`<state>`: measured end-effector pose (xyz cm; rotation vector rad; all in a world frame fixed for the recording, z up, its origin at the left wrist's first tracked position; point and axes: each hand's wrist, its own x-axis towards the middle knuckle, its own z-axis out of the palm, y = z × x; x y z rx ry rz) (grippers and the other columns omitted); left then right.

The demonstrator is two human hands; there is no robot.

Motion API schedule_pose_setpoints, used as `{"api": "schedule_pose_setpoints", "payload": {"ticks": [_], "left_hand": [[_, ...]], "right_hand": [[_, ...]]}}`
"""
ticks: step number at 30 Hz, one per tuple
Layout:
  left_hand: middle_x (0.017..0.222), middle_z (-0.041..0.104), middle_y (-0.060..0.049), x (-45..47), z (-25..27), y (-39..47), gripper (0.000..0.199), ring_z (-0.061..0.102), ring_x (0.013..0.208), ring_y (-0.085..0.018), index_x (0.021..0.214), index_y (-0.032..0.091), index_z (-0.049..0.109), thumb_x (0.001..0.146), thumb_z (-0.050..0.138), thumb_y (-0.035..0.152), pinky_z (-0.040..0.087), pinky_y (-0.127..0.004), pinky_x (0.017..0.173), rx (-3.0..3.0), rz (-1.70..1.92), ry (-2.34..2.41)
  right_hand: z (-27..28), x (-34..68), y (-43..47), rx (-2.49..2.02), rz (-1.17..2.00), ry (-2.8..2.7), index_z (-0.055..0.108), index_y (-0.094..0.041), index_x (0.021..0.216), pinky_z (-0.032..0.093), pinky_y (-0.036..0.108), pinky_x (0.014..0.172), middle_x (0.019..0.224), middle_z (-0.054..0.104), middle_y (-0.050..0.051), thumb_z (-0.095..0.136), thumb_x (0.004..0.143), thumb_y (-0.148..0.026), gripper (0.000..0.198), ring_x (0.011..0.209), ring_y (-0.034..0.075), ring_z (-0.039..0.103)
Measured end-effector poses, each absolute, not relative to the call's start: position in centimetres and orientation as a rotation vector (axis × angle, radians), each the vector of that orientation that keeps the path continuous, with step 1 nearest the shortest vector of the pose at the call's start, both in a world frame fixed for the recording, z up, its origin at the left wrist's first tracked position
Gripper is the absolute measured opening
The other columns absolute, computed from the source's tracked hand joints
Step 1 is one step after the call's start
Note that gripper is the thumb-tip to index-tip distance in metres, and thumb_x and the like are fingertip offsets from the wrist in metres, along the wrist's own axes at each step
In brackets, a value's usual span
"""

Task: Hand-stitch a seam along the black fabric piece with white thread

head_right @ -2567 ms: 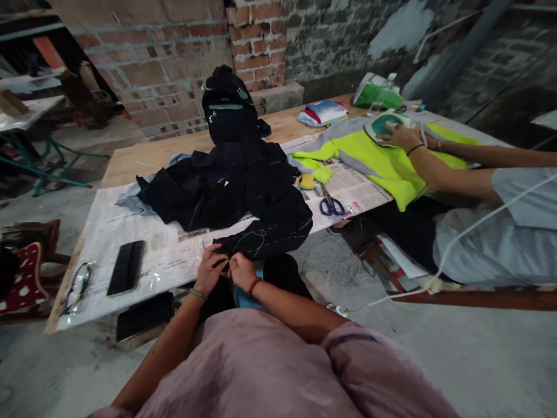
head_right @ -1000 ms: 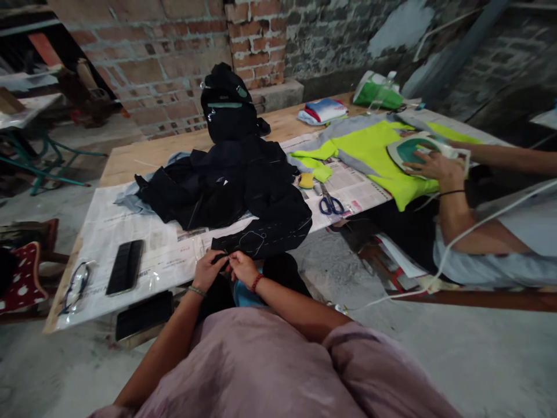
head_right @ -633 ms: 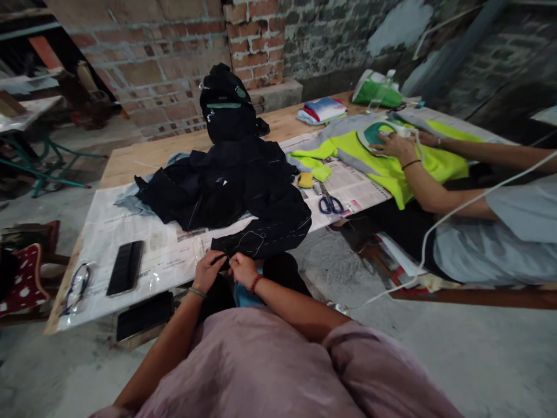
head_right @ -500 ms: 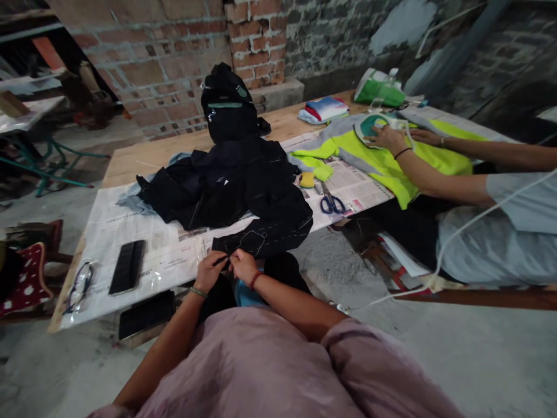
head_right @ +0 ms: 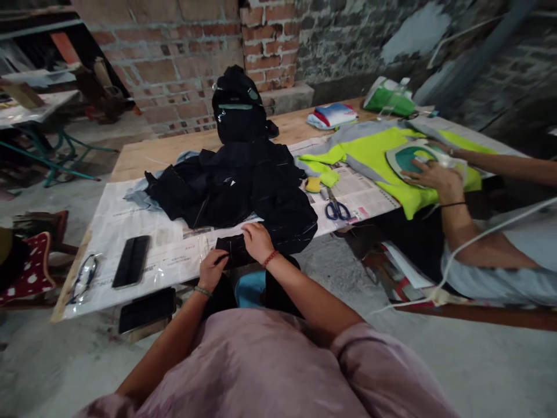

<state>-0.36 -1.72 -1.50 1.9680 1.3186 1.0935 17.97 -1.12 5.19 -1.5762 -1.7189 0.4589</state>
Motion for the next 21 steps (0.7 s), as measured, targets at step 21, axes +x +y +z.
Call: {"api": "schedule_pose_setpoints", "payload": {"ticks": [21], "left_hand": [[0.079, 0.062, -0.002, -0.5, -0.6, -2.3, 0.014, 0.056, 0.077, -0.014, 0.081, 0.02, 0.063, 0.072, 0.052, 0.015, 0.047, -0.03, 0.073, 1.916, 1.087, 1.302]], "right_hand": [[2.5, 14.4, -0.1, -1.446, 1.031, -1.745, 0.062, -0.017, 0.071, 0.039, 0.022, 0.066, 0.072, 0.062, 0.0, 0.05, 0.07, -0.017, 0.012, 0.068, 0.012, 0.054]]}}
